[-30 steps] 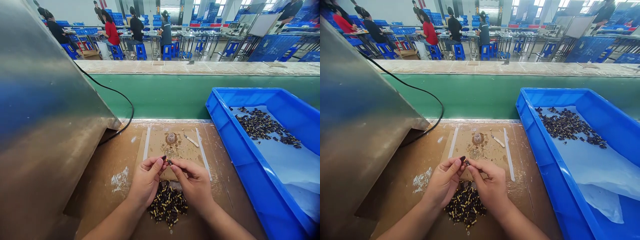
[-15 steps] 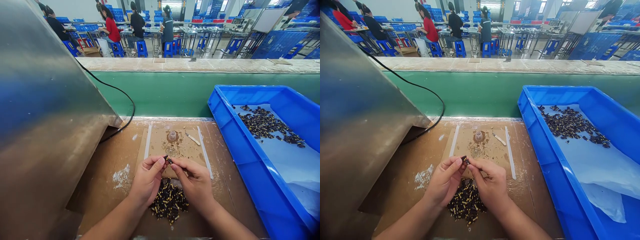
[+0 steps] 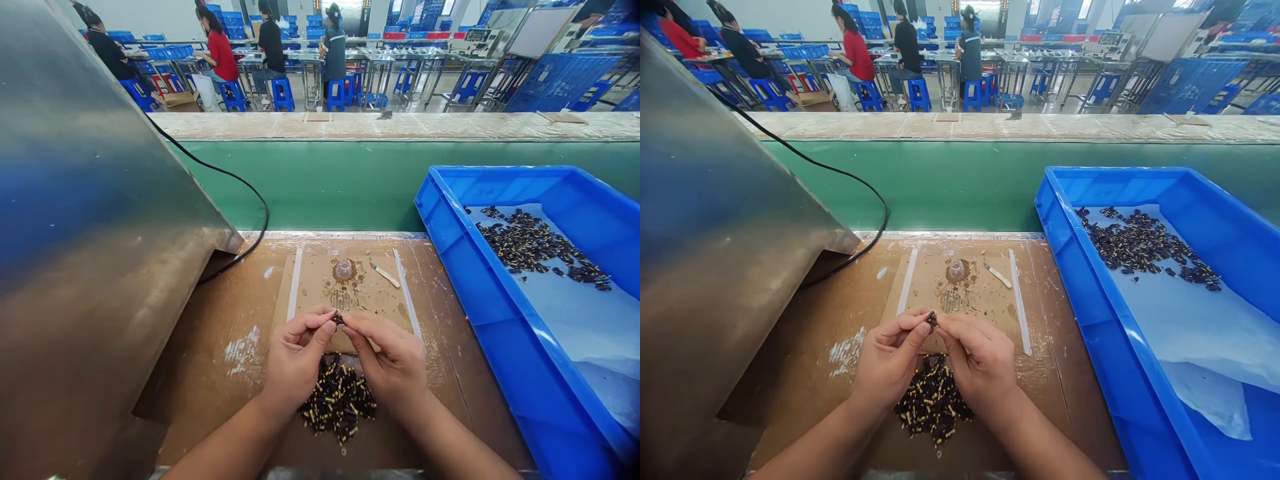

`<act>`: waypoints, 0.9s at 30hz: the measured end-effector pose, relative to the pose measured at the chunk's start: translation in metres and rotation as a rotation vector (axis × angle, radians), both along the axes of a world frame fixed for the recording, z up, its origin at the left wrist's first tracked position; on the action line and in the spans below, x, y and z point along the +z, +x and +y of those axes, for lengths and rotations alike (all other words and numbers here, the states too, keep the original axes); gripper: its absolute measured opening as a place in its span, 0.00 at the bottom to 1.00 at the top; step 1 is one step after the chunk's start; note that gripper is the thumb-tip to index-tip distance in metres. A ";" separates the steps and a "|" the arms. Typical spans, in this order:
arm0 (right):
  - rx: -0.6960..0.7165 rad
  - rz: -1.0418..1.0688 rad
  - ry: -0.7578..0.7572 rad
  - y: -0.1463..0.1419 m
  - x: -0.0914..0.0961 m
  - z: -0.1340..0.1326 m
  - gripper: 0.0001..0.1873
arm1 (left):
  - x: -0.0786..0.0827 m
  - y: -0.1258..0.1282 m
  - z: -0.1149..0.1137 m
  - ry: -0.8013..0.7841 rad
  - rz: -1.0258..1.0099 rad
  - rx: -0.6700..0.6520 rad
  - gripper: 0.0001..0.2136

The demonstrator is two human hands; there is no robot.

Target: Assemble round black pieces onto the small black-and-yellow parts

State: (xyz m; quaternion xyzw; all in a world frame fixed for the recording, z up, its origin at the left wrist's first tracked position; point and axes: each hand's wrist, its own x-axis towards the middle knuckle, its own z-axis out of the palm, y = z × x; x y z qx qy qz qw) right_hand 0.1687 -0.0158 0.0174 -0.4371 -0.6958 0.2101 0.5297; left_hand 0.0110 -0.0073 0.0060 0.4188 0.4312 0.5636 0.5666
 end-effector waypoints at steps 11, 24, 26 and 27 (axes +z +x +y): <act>-0.073 -0.105 0.078 0.003 -0.001 0.002 0.19 | 0.000 0.001 -0.001 0.255 0.305 0.039 0.08; -0.016 -0.157 0.286 0.006 -0.006 -0.006 0.33 | 0.002 -0.002 -0.005 0.430 0.332 0.131 0.08; 0.005 -0.168 0.306 0.006 -0.006 -0.006 0.34 | 0.004 -0.002 -0.005 0.435 0.345 0.139 0.07; 0.012 -0.172 0.315 0.006 -0.006 -0.007 0.34 | 0.005 -0.002 -0.005 0.444 0.361 0.145 0.08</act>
